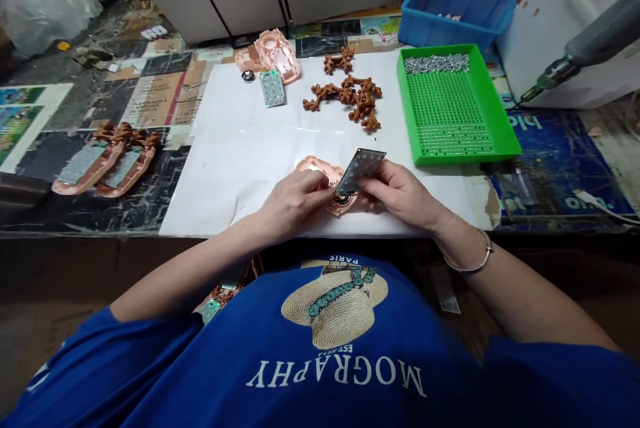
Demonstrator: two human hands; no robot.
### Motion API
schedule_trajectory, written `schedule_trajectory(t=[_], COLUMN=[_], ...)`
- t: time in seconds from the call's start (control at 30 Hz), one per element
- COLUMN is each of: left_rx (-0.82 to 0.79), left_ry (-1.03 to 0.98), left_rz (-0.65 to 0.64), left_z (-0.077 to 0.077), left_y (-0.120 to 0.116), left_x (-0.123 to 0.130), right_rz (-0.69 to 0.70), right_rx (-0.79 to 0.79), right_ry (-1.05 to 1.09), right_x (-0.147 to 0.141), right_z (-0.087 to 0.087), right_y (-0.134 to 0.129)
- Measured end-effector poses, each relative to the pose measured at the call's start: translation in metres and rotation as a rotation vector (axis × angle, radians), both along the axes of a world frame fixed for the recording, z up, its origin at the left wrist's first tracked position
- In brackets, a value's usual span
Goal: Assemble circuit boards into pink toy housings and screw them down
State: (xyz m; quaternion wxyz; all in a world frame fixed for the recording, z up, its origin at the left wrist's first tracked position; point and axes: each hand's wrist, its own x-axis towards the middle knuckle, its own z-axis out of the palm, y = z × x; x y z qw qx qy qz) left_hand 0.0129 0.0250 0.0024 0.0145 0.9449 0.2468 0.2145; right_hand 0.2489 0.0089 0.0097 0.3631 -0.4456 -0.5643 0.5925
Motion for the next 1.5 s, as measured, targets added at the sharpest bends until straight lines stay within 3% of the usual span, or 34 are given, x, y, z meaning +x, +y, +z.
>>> schedule_trajectory(t=[0.1,0.27,0.4,0.6,0.93,1.27,1.5], left_rx=[-0.059,-0.18,-0.297,-0.332,-0.3,-0.317,-0.314], left_ry=[0.036,-0.221,-0.343,-0.335,-0.321,-0.364,-0.354], left_rz=[-0.034,-0.038,-0.041,-0.086,-0.065,-0.05,-0.018], left_z=[0.006,-0.005,-0.011,-0.008,-0.007,-0.012,-0.014], left_y=[0.0,0.005,0.008,0.009,0.01,0.009,0.007], left_x=[-0.003,-0.002,-0.001,-0.005,-0.003,-0.001,-0.001], right_rz=[0.039,0.127,0.183,0.227,0.331,0.456,0.472], right_rx=[0.07,0.282,0.337,0.194,0.266,0.105,0.021], right_ry=[-0.081,-0.214,-0.254,-0.206,-0.331,-0.333,-0.291], right_x=[0.003,0.007,0.009,0.008,0.007,-0.004,-0.008], right_z=[0.0,0.0,0.004,0.009,0.021,0.036,0.039], right_y=[0.001,0.006,0.011,0.021,0.029,0.04,0.045])
